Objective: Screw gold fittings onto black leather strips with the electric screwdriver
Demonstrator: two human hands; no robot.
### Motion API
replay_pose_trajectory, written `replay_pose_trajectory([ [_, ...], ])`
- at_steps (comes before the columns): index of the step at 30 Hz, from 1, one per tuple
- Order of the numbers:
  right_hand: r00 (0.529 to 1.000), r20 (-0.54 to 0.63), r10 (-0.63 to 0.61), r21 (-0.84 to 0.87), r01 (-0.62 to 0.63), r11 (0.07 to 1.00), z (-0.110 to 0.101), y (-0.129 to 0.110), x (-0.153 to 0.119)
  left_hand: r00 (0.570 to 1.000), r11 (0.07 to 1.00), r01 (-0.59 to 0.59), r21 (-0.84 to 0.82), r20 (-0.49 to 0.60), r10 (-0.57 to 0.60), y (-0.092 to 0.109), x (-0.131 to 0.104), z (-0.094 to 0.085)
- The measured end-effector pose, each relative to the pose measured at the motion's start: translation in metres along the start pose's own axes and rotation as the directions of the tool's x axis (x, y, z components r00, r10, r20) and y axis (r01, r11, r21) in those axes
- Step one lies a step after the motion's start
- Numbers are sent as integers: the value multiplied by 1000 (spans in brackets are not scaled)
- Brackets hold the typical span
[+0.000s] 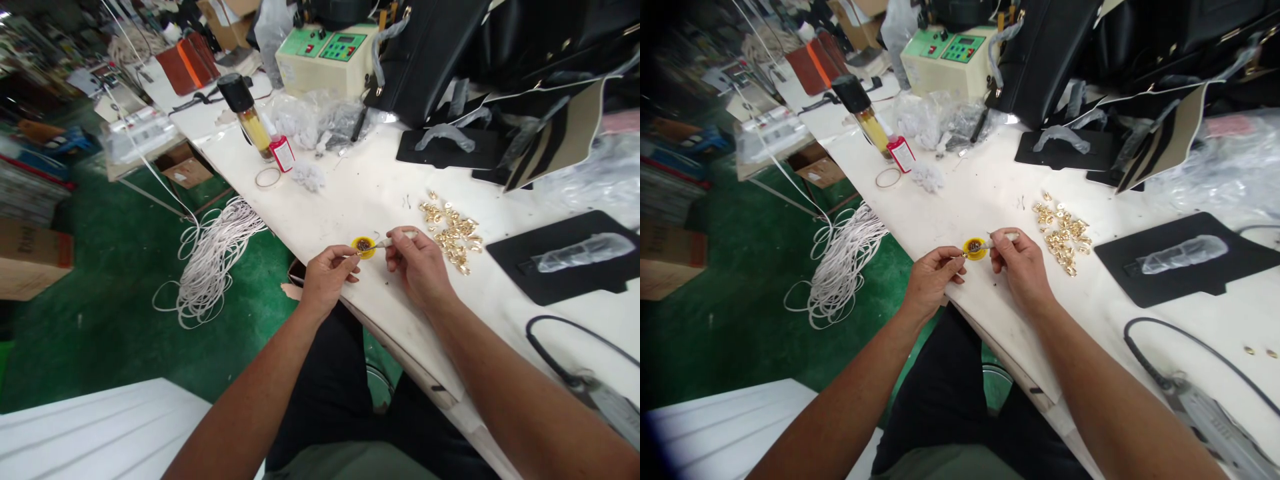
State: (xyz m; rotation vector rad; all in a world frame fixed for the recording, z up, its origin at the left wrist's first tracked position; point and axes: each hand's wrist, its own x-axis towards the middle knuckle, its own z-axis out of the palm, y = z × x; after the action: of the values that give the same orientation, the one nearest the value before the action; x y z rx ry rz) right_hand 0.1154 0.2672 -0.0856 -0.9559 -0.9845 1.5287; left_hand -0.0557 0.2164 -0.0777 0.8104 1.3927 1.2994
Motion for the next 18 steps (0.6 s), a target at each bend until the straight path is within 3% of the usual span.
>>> replay_pose_trajectory([
  [18, 999, 14, -32, 2, 32, 999, 2, 0, -1, 1000, 999, 4, 41, 1, -4, 1, -3, 4],
])
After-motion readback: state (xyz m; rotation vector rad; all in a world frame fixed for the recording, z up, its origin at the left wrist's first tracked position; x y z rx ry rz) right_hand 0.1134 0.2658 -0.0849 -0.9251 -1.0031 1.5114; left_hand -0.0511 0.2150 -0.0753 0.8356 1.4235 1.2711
